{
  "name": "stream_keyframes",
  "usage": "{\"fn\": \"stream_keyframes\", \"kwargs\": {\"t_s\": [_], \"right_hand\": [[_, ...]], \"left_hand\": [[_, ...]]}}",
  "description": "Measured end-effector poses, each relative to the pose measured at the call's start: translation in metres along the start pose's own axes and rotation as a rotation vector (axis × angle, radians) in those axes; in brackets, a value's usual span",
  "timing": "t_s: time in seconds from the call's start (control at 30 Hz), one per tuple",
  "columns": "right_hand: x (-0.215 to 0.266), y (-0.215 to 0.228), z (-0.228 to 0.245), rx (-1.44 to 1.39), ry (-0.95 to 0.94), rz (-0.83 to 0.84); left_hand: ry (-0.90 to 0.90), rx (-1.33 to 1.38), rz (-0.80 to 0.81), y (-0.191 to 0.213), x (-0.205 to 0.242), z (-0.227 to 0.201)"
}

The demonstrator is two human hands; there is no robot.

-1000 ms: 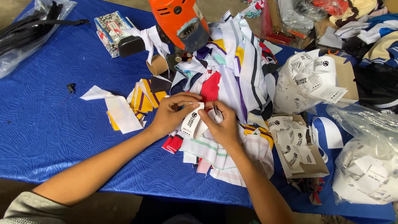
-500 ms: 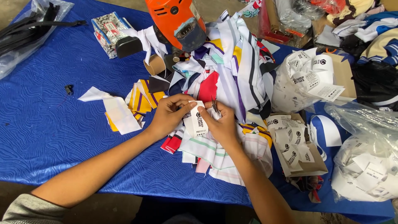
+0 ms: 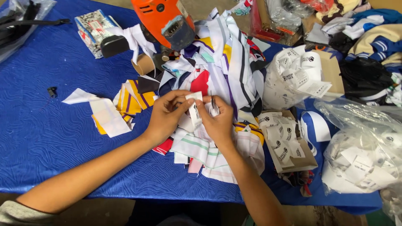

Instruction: Sorting and inspecting various fabric scraps and garment labels on a workstation table.

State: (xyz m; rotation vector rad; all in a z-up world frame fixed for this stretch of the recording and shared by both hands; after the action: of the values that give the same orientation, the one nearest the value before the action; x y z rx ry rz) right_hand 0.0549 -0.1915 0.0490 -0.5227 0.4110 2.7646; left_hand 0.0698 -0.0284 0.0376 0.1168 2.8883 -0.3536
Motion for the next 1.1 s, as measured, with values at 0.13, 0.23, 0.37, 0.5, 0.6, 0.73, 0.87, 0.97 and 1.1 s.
{"fn": "stream_keyframes", "kwargs": {"t_s": [0.13, 0.23, 0.37, 0.5, 0.6, 0.73, 0.87, 0.97, 1.1], "right_hand": [[-0.014, 0.041, 0.025, -0.104, -0.053, -0.155], [-0.028, 0.096, 0.053, -0.042, 0.038, -0.313], [-0.007, 0.141, 0.057, 0.375, 0.011, -0.268], [0.037, 0.104, 0.036, 0.753, 0.091, 0.097], [0.043, 0.092, 0.039, 0.865, 0.15, 0.203], [0.04, 0.14, 0.041, 0.654, 0.197, -0.205], [0.026, 0.186, 0.055, 0.646, 0.164, -0.41], [0.001, 0.2, 0.032, 0.697, 0.09, -0.292], [-0.025, 0.201, -0.007, 0.679, -0.117, -0.135]], "left_hand": [[-0.097, -0.022, -0.019, -0.027, -0.02, -0.016], [-0.167, 0.021, 0.001, -0.06, -0.038, -0.008], [-0.114, 0.05, 0.098, -0.108, -0.067, 0.006], [-0.068, 0.202, 0.05, -0.13, -0.09, 0.016], [-0.022, 0.254, 0.247, -0.162, -0.081, 0.023], [0.019, 0.217, 0.399, -0.197, -0.063, 0.056], [0.064, 0.165, 0.495, -0.22, -0.04, 0.062], [0.077, 0.152, 0.525, -0.228, -0.035, 0.065], [0.078, 0.155, 0.505, -0.222, -0.037, 0.059]]}}
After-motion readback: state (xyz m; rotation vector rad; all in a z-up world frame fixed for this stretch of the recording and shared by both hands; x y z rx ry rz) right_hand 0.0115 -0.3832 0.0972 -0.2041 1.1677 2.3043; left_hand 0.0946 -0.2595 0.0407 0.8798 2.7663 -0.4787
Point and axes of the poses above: each hand's wrist, its own x-axis away from the middle knuckle, its own y-axis out of the back of the hand, z = x × y, the point moved 8 cm from there along -x, towards the middle knuckle, and after that the axes turned 6 degrees about x, right-handed, at the moved point
